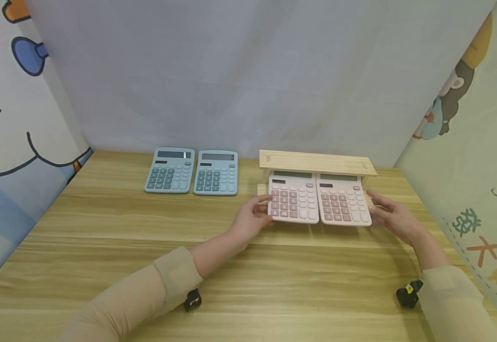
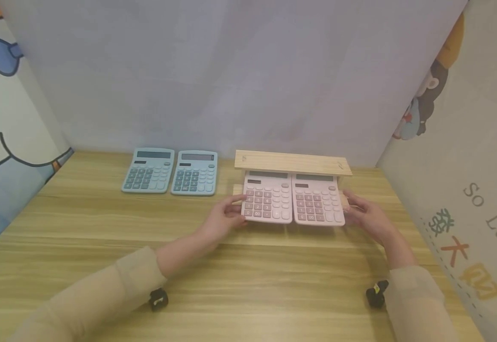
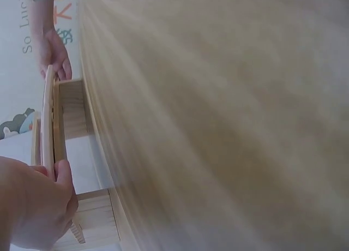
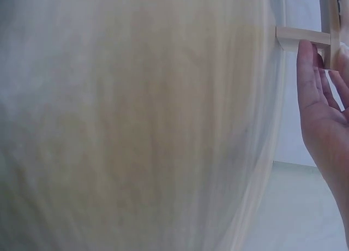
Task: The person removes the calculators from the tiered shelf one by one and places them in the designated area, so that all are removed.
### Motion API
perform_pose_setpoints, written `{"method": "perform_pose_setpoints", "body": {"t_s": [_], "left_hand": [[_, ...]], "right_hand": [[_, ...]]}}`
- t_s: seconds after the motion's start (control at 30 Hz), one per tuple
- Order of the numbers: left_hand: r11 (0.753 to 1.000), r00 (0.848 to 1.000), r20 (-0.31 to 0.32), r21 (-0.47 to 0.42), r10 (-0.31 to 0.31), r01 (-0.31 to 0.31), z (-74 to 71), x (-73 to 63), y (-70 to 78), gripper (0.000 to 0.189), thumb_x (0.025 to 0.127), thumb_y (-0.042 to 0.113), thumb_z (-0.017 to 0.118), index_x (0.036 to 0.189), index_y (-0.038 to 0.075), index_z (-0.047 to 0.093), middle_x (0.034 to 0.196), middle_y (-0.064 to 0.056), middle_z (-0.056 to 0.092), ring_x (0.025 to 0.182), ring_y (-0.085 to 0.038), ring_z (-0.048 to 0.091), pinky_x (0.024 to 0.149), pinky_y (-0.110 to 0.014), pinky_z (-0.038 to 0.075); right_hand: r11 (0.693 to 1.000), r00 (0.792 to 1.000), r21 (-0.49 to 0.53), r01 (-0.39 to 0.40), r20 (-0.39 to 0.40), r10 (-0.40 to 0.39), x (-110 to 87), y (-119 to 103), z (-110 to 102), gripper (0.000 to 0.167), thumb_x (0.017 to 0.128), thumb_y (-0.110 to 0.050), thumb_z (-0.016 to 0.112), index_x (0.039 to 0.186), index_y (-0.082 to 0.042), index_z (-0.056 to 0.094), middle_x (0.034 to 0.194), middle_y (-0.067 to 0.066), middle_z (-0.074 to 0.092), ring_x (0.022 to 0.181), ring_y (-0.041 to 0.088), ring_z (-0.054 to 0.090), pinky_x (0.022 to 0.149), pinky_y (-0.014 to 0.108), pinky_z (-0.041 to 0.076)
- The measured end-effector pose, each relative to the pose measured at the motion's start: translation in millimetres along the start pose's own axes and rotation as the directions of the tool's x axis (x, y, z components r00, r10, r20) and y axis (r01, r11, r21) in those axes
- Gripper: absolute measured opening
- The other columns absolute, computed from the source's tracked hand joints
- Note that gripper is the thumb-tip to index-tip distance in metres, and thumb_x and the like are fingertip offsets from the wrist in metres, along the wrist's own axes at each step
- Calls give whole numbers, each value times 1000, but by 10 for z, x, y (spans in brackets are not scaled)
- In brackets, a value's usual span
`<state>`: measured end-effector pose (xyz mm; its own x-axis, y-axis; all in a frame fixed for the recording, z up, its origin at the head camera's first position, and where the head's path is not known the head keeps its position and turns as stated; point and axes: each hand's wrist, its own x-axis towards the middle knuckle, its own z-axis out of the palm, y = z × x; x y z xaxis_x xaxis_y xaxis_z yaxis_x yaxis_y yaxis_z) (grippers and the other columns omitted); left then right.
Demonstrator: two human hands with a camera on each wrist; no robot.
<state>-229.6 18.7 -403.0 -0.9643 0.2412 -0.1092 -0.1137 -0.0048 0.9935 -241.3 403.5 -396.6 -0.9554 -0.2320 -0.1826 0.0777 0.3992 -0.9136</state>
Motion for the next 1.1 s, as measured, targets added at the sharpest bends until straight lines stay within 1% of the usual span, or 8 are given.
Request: {"method": "perform_pose_setpoints", "body": {"t_s": [0.27,0.47,0.6,0.73,0.97,1.1], "left_hand": [[1000,1000,9,-13,-1,1,-11,-49,-7,59,79,-19,55,133,3,49,112,-23,57,86,-22,63,79,-30,57],[1000,1000,3,-10,-27,27,-17,-92,2,59,77,-19,57,131,4,51,108,-20,57,84,-20,62,77,-29,58],[999,999,5,-20,-40,40,-17,-120,6,60,76,-20,57,130,5,51,107,-20,56,84,-21,61,78,-32,58],[999,999,4,-10,-41,41,-25,-132,17,60,77,-19,57,131,5,50,108,-21,56,84,-22,62,79,-35,57],[1000,1000,7,2,-20,20,-65,-80,35,63,78,-14,61,135,7,47,122,-22,57,99,-28,63,83,-32,56],[1000,999,25,3,-31,31,-83,-74,50,64,77,-14,62,135,9,48,126,-21,55,101,-29,62,83,-30,56]], "right_hand": [[1000,1000,-3,5,0,-5,-4,-8,5,69,98,-30,48,151,-8,10,154,28,-2,101,-17,48,87,12,48],[1000,1000,3,21,6,-21,-14,-7,2,69,98,-29,48,151,-6,9,153,30,-3,101,-15,49,86,12,49],[1000,1000,7,18,6,-18,-15,-7,0,69,98,-28,48,151,-6,9,153,30,-3,102,-16,49,86,12,48],[1000,1000,19,16,13,-16,-12,-9,-4,68,99,-26,47,151,-6,7,153,29,-5,102,-16,48,86,12,48],[999,1000,35,2,12,-3,-8,-13,-6,67,100,-23,45,151,-7,5,153,30,-4,101,-16,49,87,12,48],[1000,1000,31,5,6,-5,-15,-23,1,67,99,-25,46,151,-7,7,153,31,-2,101,-15,50,88,12,48]]}}
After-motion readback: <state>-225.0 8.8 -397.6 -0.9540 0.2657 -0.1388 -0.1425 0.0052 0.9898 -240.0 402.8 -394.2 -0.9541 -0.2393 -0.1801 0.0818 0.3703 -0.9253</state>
